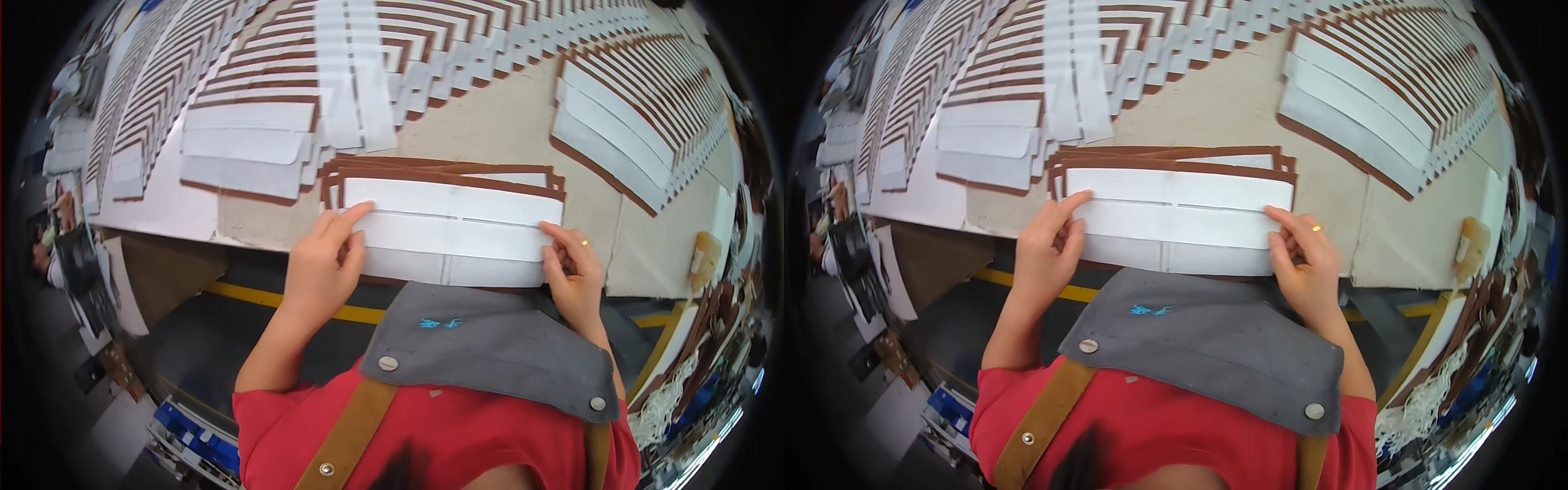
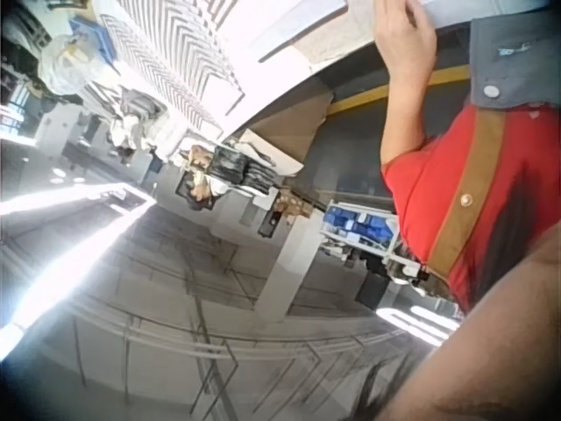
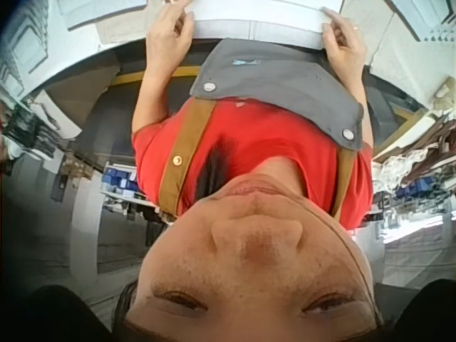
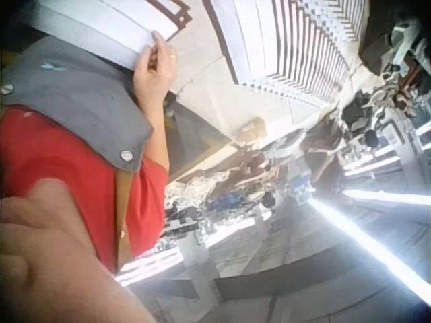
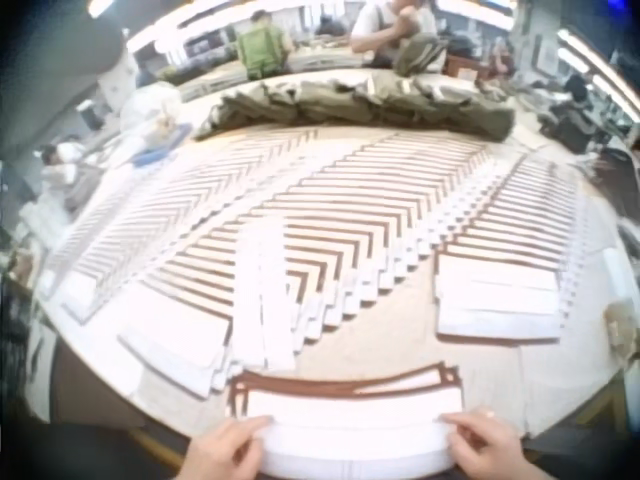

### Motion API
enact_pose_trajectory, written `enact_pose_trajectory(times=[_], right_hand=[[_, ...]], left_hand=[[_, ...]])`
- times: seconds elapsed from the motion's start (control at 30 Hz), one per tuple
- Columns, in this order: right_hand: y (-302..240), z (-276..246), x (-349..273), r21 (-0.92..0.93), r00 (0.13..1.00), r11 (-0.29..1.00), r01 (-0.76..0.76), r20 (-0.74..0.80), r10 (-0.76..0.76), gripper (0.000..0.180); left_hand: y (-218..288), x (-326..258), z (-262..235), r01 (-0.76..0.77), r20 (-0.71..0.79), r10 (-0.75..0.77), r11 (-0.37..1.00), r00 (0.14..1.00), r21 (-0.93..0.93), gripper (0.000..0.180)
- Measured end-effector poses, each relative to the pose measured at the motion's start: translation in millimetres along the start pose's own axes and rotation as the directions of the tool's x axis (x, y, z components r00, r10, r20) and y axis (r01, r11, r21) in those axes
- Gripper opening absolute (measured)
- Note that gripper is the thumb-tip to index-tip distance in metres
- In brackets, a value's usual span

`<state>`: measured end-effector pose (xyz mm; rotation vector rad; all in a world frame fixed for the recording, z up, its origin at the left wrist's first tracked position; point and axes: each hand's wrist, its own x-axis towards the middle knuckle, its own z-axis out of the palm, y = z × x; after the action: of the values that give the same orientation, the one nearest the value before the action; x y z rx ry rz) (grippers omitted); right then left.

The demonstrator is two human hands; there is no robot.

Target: The person assembles face masks by applying glue to white filter strips and attaching them to brown mask frames. They work at a table filled with stacks of pre-cut components, repeatedly picking up a frame, applying adhesive, and pressing the filter into place.

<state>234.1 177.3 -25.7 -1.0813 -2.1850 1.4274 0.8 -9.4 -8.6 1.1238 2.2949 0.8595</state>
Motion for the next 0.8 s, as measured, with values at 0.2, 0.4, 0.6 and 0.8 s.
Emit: enact_pose_trajectory(times=[0.2,0.4,0.6,0.8], right_hand=[[1.5,-2.1,1.4,-0.048,0.997,0.996,0.076,0.016,-0.075,0.034],[-2.0,-4.6,2.8,-0.100,0.997,0.992,0.071,0.034,-0.068,0.036],[-8.9,-15.4,11.0,-0.409,0.991,0.903,0.133,0.049,-0.123,0.028],[-24.3,7.6,48.1,-0.293,0.905,0.856,0.425,0.133,-0.404,0.017]], left_hand=[[1.2,-1.3,1.0,-0.023,-0.018,0.024,0.996,1.000,0.090,0.033],[0.5,-0.5,2.7,-0.046,-0.005,0.048,0.989,0.999,0.141,0.032],[2.8,-1.8,3.4,-0.061,-0.004,0.063,0.976,0.998,0.211,0.033],[-1.6,-0.3,7.4,-0.108,-0.052,0.120,0.978,0.991,0.181,0.033]])
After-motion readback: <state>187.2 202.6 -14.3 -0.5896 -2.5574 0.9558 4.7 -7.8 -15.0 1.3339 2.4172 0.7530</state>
